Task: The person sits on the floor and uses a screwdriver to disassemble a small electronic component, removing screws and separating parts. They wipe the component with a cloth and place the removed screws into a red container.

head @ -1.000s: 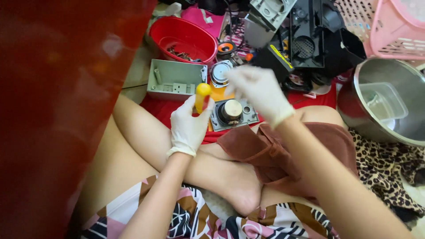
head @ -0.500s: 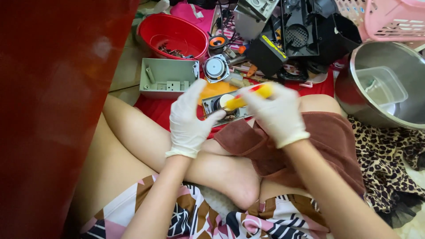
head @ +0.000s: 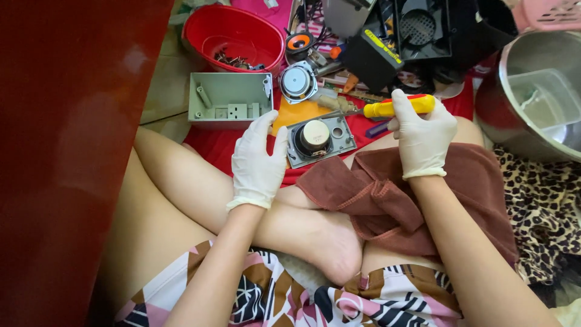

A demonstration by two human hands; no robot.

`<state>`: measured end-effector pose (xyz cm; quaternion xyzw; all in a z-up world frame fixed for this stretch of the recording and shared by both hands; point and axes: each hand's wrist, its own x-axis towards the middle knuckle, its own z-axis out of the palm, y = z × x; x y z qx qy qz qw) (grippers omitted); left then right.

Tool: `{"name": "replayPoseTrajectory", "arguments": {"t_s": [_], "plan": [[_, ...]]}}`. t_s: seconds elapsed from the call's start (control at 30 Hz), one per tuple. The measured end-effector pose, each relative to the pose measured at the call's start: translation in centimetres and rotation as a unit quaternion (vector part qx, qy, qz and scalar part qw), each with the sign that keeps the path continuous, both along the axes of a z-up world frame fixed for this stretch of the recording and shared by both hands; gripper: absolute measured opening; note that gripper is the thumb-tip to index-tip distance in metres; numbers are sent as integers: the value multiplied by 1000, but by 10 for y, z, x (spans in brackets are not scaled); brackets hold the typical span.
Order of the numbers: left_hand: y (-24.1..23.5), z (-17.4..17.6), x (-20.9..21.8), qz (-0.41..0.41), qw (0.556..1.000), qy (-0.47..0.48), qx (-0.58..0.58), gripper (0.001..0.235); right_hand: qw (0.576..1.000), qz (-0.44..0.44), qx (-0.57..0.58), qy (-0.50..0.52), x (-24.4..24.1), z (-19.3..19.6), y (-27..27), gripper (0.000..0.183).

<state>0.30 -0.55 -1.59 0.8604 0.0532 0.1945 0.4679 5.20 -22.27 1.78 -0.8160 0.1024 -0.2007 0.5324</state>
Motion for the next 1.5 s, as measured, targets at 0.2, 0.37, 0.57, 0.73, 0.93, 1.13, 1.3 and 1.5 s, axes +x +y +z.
{"name": "replayPoseTrajectory", "arguments": {"t_s": [0.2, 0.37, 0.57, 0.73, 0.93, 1.13, 1.3, 1.5], "plan": [[-2, 0, 3, -11, 1000, 28, -9, 31, 1000, -11, 5, 28, -1, -1, 4, 31], [-3, 1, 3, -7, 999, 38, -14, 31, 999, -12, 4, 45, 0, 0, 5, 30], [-2, 0, 3, -8, 1000, 24, -10, 29, 1000, 4, -9, 26, -2, 3, 10, 28], [-2, -1, 3, -6, 1000, 21, -4, 28, 988, 37, -145, -31, 10, 14, 13, 23], [-3, -9, 6, 8, 994, -61, 89, 26, 920, 169, -301, 186, 50, 85, 43, 27], [-18, -5, 22, 3, 1000, -12, 26, 28, 818, 272, -416, 289, 80, 117, 65, 27], [-50, -18, 60, 4, 996, -28, -83, 29, 808, 240, -421, 335, 81, 122, 83, 28], [-85, -32, 110, 56, 954, -35, -291, 27, 850, 153, -460, 207, 113, 83, 81, 39]]}}
